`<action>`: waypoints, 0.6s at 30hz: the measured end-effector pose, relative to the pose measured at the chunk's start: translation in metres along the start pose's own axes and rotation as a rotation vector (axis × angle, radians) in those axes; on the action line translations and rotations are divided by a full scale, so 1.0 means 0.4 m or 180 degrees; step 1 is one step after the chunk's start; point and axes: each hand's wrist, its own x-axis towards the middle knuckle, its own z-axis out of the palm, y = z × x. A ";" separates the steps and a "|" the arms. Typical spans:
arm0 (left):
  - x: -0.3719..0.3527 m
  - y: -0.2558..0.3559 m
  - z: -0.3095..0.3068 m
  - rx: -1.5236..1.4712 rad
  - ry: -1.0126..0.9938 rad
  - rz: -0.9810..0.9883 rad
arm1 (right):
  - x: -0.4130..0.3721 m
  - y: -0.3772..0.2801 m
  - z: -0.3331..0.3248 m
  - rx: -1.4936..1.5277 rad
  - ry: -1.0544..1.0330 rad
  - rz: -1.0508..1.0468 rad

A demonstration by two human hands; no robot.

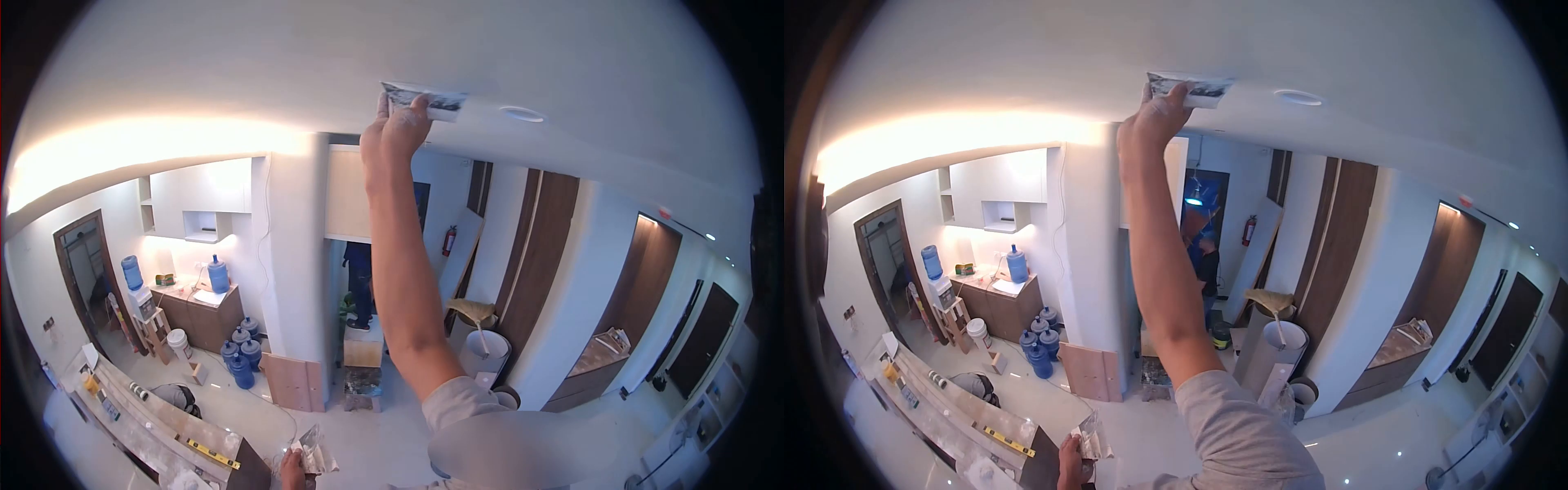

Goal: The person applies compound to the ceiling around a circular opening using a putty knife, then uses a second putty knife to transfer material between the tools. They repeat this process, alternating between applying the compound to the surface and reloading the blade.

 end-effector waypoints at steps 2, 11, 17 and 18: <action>0.003 0.005 0.001 -0.0074 0.0019 0.0079 | -0.066 -0.005 0.078 -0.0544 0.0021 -0.0197; 0.025 0.053 0.044 -0.0369 -0.0116 0.0332 | -0.315 0.038 0.303 -0.1948 -0.0678 -0.2534; -0.002 0.133 0.101 -0.0336 -0.0381 0.0546 | -0.493 -0.022 -0.149 -0.0502 -0.0663 0.0840; 0.014 0.126 0.080 -0.0320 -0.0452 0.0593 | -0.530 -0.050 -0.253 -0.0467 -0.0455 0.1263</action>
